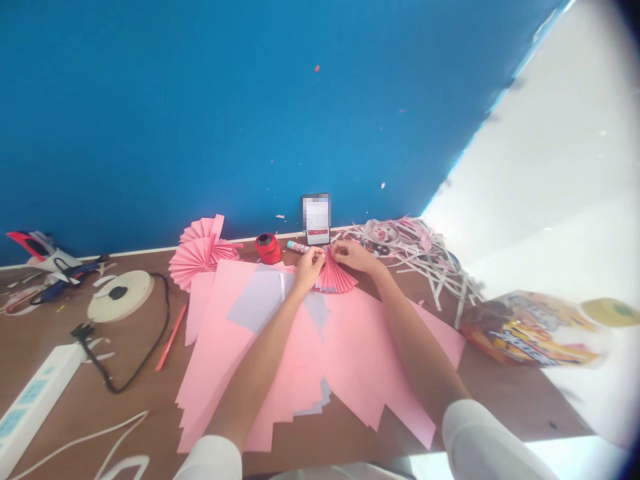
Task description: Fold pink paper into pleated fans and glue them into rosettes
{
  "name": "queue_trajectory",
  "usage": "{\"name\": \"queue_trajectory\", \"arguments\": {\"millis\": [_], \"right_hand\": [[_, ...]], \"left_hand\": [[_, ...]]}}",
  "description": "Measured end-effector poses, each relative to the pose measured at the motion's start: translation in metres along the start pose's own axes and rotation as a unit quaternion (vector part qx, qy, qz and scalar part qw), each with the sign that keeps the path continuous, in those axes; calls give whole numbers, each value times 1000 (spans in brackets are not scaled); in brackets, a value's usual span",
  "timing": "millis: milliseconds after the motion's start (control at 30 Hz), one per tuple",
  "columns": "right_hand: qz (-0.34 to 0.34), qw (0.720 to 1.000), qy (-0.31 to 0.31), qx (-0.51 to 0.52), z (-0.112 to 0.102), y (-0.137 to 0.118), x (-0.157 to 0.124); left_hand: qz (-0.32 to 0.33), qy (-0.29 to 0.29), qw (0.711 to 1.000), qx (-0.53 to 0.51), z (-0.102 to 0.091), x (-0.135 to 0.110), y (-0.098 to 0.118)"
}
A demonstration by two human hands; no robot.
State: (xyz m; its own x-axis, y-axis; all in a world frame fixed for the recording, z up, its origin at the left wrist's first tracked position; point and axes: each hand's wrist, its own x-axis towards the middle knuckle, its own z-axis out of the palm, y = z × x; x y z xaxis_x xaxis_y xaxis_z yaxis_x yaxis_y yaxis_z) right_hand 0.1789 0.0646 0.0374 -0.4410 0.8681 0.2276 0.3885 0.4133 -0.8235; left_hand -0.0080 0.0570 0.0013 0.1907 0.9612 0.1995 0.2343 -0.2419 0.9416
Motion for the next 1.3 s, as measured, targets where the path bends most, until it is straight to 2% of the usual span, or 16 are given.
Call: {"name": "queue_trajectory", "arguments": {"millis": [133, 467, 733, 867, 1300], "right_hand": [[-7, 1000, -17, 2, 1, 0, 1], [-1, 999, -35, -8, 2, -2, 2], [16, 997, 12, -79, 3, -2, 2], [20, 994, 26, -103, -1, -8, 0], [14, 999, 27, -32, -3, -13, 0]], "left_hand": [[18, -23, 999, 31, 1, 0, -1], [33, -34, 997, 58, -1, -2, 4], [20, -1, 993, 117, 0, -4, 6], [12, 2, 994, 112, 0, -5, 7], [-7, 10, 996, 88, 1, -6, 13]]}}
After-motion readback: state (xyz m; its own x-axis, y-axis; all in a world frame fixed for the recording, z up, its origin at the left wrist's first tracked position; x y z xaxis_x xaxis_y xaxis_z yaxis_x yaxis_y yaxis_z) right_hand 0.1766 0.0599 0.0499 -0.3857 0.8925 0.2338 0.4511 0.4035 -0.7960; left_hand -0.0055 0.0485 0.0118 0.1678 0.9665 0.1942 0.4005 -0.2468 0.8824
